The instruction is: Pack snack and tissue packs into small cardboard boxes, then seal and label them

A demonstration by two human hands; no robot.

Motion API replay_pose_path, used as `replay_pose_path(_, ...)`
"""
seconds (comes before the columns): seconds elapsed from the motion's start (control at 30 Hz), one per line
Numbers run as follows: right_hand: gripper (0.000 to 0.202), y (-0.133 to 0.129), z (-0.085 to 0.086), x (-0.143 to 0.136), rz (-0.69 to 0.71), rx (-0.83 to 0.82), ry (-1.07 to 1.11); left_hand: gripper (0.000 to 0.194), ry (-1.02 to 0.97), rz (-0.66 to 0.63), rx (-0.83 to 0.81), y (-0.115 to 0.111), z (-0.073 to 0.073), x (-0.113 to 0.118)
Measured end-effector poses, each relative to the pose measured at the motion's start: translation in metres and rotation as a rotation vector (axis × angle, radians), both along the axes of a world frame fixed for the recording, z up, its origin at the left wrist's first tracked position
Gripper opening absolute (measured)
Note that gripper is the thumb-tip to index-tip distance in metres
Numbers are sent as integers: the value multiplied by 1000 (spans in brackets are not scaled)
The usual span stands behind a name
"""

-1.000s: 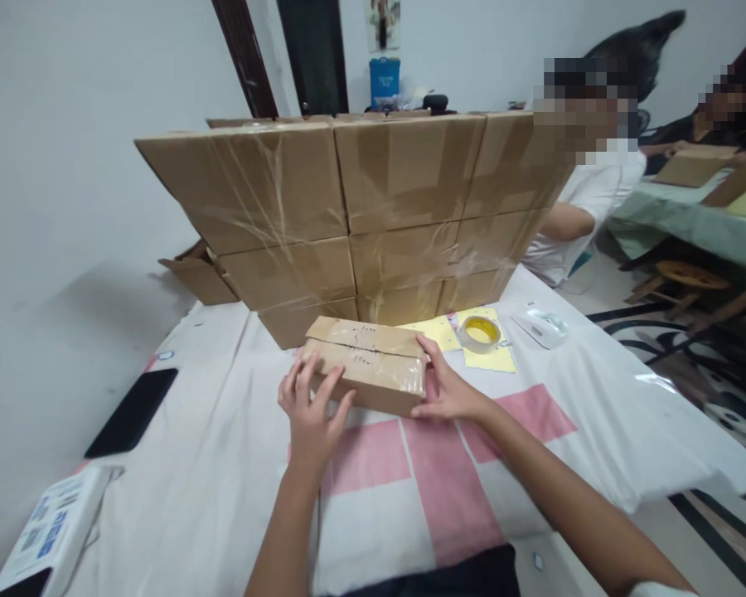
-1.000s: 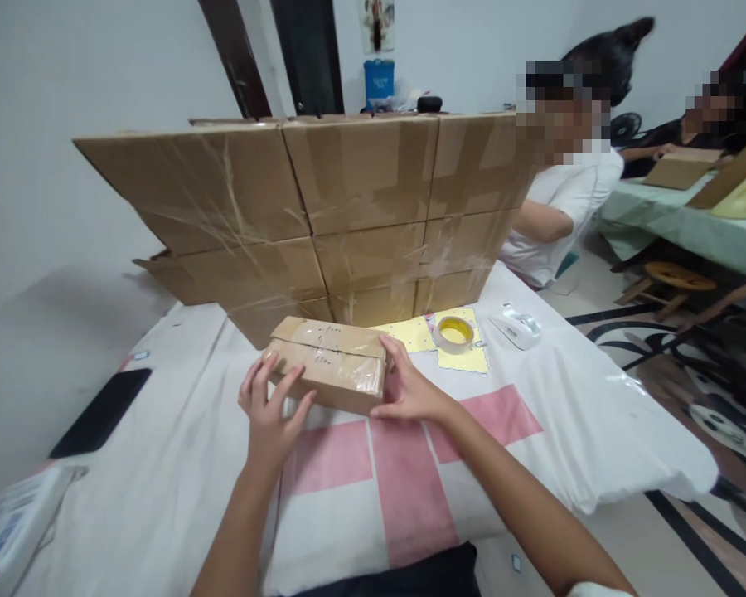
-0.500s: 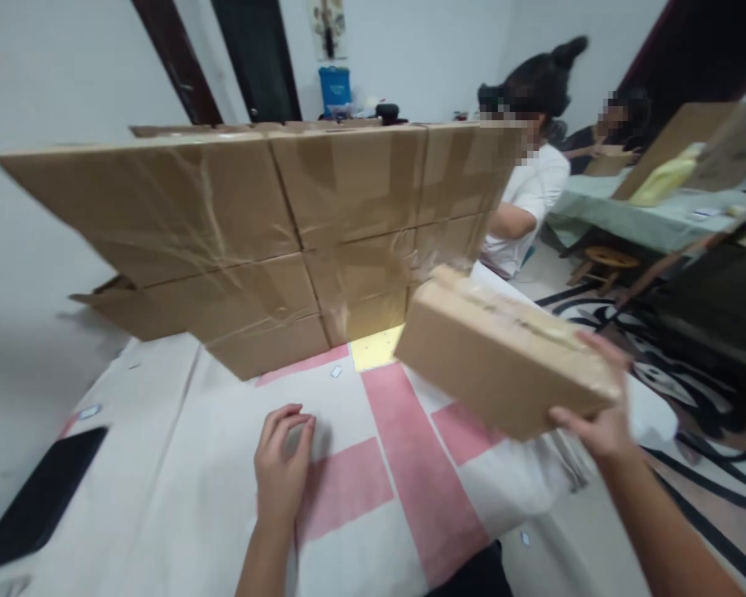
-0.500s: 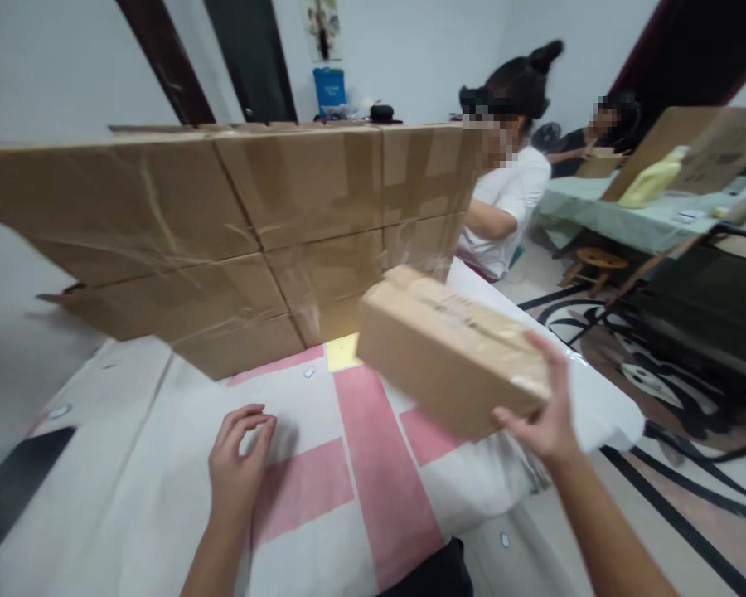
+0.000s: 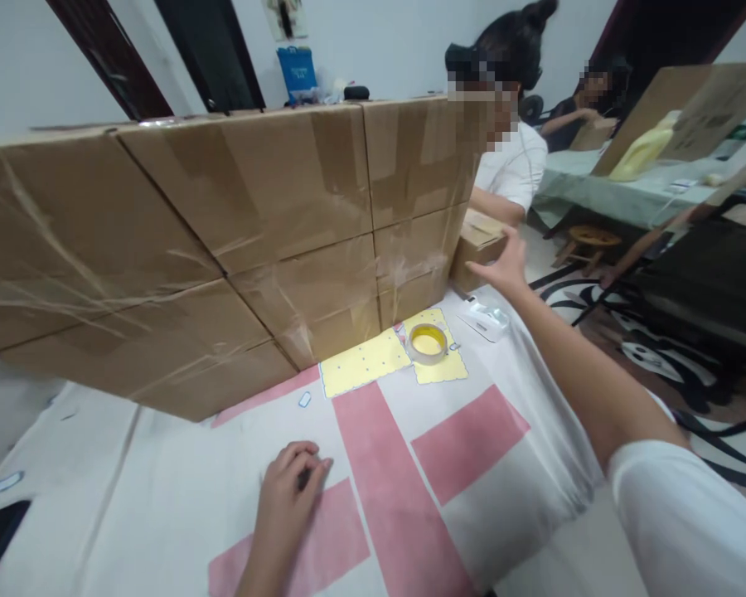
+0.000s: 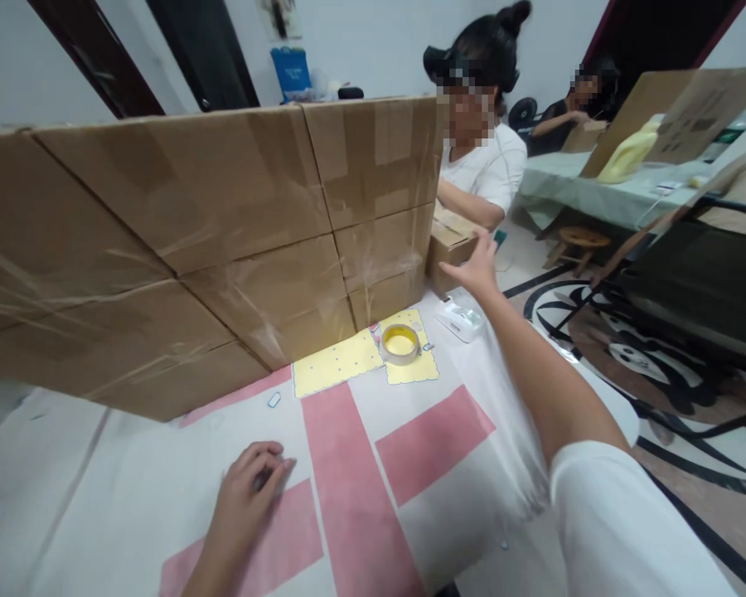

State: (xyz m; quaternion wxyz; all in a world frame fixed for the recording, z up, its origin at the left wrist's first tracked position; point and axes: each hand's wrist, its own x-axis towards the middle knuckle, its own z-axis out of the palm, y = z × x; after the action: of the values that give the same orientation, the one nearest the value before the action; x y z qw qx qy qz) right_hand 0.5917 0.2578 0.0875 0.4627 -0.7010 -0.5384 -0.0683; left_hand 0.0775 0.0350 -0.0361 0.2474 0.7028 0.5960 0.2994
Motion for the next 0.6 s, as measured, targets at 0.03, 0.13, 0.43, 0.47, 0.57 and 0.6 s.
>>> replay_pose_path(0.03,91,10,-8,-7,25,-54,33,40,10,-4,4,1,-1,0)
replay_pose_path(0.13,92,24,-23,-19,37,-163,128,39,1,-19,14,2,-1,2)
replay_pose_path(0.43,19,-37,7,-98,-47,227,39,28,-266,273,242,12,25,-67)
replay_pose_path(0.47,16,-49,8,-129,111,321,-12,29,-280,360,298,20,32,-93)
replay_pose_path(0.57,13,-84,6,-248,702,451,-121,35,-301,718,388,54,51,-180)
replay_pose_path(0.6,13,-95,3,-292,895,459,-120,38,-303,801,399,70,55,-208)
